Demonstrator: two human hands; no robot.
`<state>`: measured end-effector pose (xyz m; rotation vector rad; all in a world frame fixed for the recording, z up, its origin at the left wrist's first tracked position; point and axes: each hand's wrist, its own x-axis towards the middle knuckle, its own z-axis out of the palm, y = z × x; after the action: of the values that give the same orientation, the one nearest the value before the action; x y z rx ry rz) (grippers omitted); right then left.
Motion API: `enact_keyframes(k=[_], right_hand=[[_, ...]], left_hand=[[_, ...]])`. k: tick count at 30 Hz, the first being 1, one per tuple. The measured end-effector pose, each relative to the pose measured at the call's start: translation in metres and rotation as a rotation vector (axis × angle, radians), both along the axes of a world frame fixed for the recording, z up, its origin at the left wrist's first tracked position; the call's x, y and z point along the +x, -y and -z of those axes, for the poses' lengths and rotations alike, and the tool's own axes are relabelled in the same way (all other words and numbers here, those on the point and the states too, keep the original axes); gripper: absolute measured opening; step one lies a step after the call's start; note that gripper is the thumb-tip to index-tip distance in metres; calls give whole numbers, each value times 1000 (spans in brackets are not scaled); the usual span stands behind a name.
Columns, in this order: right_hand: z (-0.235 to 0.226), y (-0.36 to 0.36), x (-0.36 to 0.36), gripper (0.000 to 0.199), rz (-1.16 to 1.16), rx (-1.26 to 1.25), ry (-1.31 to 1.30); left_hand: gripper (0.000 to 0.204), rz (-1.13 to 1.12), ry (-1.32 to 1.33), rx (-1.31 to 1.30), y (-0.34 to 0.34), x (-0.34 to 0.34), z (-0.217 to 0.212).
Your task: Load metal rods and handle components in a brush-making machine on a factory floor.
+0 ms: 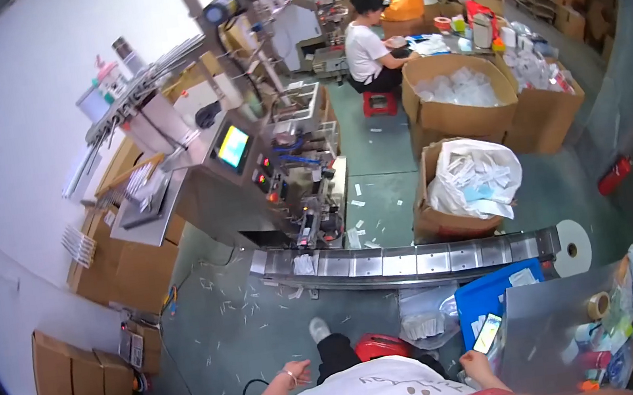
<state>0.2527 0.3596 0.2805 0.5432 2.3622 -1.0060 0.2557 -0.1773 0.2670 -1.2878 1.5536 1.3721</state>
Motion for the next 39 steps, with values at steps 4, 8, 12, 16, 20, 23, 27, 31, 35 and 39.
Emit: enact_keyframes(k=[4, 8, 12, 16, 20, 23, 27, 31, 35, 39], right_hand=[[-16, 104, -50, 27, -235, -27, -91], [-37, 271, -109, 19, -567, -278, -162], [-98, 425, -162, 13, -910, -302, -262], [-100, 537, -192, 12, -1152, -371, -269], [-126, 604, -205, 14, -1168, -357, -332], [-171, 637, -204, 13, -1189, -412, -345], [-212, 676, -215, 13, -1163, -308, -533], [-234, 745, -260, 16, -1079, -423, -1064], [-263, 822, -310, 21, -916, -175, -1472], [-257, 887, -348, 36, -548, 19, -1420]], left_hand=[[40, -189, -76, -9, 46, 35, 13], [44, -355, -130, 64, 121, 76, 33], [36, -690, -71, -19, 230, 114, 64], [30, -1502, -638, 205, 272, 17, 97], [31, -1138, -859, 122, 259, -88, -43], [28, -1062, -822, -80, 319, -34, -24], [21, -1062, -368, -280, 386, 68, -8], [17, -911, -336, -299, 433, 75, -9], [26, -538, -474, -253, 496, 9, -18], [24, -340, -602, -203, 560, -78, -51]])
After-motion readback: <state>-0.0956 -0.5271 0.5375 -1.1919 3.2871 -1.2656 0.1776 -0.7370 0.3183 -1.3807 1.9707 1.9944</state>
